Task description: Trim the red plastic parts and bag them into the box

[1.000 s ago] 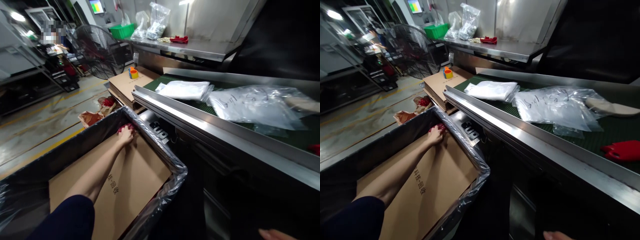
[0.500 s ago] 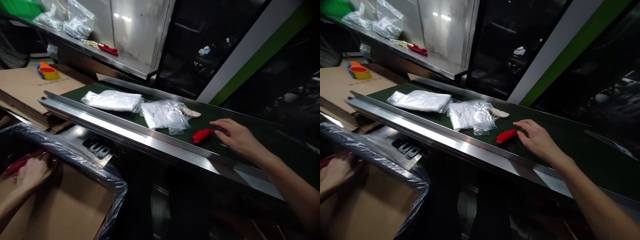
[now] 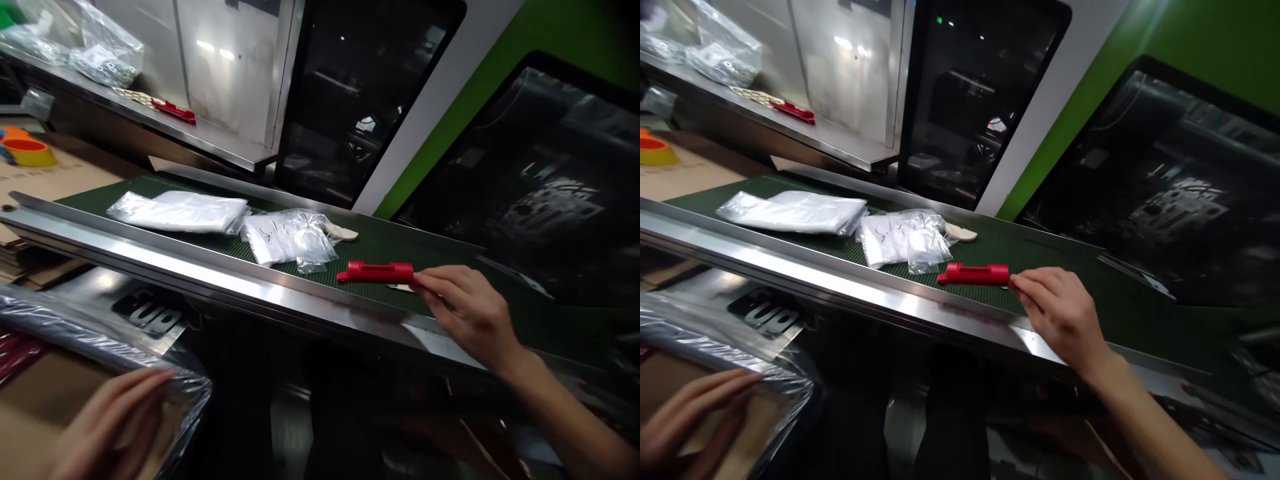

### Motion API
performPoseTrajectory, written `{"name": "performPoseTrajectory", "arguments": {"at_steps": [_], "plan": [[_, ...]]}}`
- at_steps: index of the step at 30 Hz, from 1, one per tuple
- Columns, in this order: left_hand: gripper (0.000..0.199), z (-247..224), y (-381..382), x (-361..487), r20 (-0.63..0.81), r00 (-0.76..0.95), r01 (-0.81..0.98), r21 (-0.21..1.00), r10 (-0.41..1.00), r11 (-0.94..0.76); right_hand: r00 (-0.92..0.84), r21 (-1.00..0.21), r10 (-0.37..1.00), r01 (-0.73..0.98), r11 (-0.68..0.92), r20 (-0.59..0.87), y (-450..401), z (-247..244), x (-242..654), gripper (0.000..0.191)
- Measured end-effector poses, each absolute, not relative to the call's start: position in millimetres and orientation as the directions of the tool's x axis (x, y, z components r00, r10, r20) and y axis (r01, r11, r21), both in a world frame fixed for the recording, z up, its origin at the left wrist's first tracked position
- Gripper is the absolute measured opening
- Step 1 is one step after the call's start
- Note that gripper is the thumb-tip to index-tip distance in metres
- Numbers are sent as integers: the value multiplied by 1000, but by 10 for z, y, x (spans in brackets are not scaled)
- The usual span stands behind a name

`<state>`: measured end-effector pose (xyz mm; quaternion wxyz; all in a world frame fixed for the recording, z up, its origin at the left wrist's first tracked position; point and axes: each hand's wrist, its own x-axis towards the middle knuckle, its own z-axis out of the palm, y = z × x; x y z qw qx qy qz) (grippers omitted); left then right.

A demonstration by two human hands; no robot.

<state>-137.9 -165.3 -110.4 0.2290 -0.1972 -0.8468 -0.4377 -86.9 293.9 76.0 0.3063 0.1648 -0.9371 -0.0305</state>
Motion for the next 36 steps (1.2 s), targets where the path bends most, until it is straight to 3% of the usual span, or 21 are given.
{"name": "performPoseTrajectory", "arguments": {"at_steps": [2, 3, 6, 11, 16, 20, 24, 26, 31, 36], "plan": [[50, -843, -1169, -1246, 628, -733, 664, 575, 262, 478, -706, 239, -400, -321, 916, 584, 2736, 789, -641, 31], [49, -704, -940, -1188, 638, -718, 689, 594, 277, 416, -689, 285, -444, -341, 896, 573, 2644, 798, -535, 34], [46, -348, -421, -1038, 526, -796, 594, 772, 298, 225, -662, 395, -559, -401, 827, 499, 2436, 807, -262, 33], [28, -112, -221, -799, 405, -835, 456, 888, 371, 57, -661, 367, -585, -456, 811, 469, 2355, 698, -11, 29], [28, -75, -293, -600, 449, -808, 510, 857, 381, 73, -705, 141, -466, -469, 872, 534, 2435, 422, 92, 27], [29, -42, -309, -520, 425, -800, 505, 858, 423, 95, -814, -140, -328, -440, 887, 480, 2456, 237, 143, 26], [19, -10, -334, -498, 283, -851, 374, 918, 443, 133, -926, -489, -169, -325, 809, 337, 2383, 223, 175, 17], [14, -14, -344, -501, 205, -877, 297, 942, 434, 157, -965, -609, -68, -214, 763, 254, 2335, 250, 186, 17], [17, -100, -343, -537, 110, -907, 215, 951, 407, 222, -988, -768, 123, 9, 640, 90, 2302, 205, 209, 22], [23, -145, -371, -587, 80, -918, 193, 946, 389, 261, -963, -918, 95, 270, 291, -253, 2335, 37, 198, 31]]}}
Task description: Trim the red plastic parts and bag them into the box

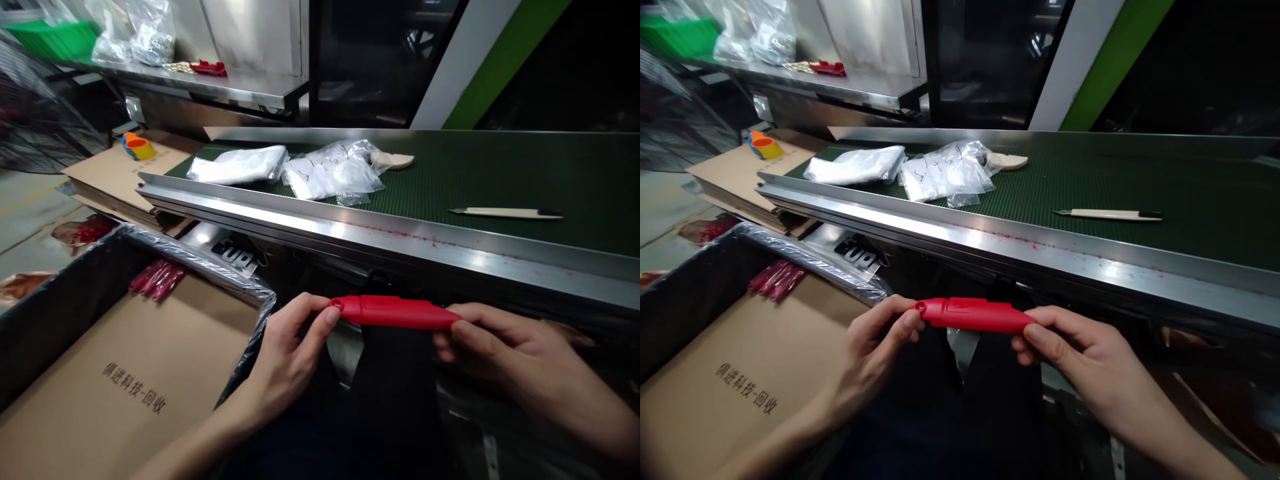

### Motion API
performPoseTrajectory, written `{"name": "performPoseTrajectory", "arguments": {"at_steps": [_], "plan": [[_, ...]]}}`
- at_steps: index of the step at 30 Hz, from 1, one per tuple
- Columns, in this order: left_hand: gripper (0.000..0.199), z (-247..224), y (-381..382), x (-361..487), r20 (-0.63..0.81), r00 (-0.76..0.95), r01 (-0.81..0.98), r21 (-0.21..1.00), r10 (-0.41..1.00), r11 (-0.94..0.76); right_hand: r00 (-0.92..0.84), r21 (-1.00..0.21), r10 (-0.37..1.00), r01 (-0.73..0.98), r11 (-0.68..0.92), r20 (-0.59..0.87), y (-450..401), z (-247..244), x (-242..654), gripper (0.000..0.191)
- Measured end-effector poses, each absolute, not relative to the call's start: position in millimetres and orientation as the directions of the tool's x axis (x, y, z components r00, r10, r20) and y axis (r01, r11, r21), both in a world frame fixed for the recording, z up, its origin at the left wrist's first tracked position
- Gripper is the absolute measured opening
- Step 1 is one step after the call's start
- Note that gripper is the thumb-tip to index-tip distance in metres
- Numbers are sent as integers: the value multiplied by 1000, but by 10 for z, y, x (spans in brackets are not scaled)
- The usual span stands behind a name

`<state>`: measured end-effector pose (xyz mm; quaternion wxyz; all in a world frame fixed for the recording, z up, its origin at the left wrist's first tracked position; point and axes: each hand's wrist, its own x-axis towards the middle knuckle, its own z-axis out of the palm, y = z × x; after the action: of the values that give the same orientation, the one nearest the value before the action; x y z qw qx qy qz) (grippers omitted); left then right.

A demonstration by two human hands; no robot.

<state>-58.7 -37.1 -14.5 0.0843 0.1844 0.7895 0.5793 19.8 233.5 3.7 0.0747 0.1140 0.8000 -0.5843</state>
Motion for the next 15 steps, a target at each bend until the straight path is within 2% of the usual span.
{"name": "performPoseTrajectory", "arguments": {"at_steps": [4, 7, 8, 11, 12, 15], "plan": [[25, -191, -445, -648, 73, -923, 200, 930, 379, 308, -947, -932, 25, 319, 170, -320, 2247, 40, 111, 31], [17, -288, -504, -704, 167, -906, 316, 877, 388, 361, -963, -935, 21, 267, 232, -269, 2138, 112, 28, 29], [18, -320, -517, -723, 243, -886, 399, 834, 395, 381, -975, -931, 37, 221, 291, -220, 2102, 137, 1, 27], [60, -349, -514, -779, 452, -766, 635, 645, 458, 425, -999, -860, 35, 17, 509, 2, 1993, 176, -74, 18], [69, -329, -499, -794, 468, -729, 677, 599, 500, 427, -997, -821, 5, -56, 568, 71, 1957, 174, -97, 17], [76, -221, -425, -822, 409, -647, 739, 543, 644, 399, -956, -696, -141, -284, 659, 257, 1842, 145, -165, 20]]}}
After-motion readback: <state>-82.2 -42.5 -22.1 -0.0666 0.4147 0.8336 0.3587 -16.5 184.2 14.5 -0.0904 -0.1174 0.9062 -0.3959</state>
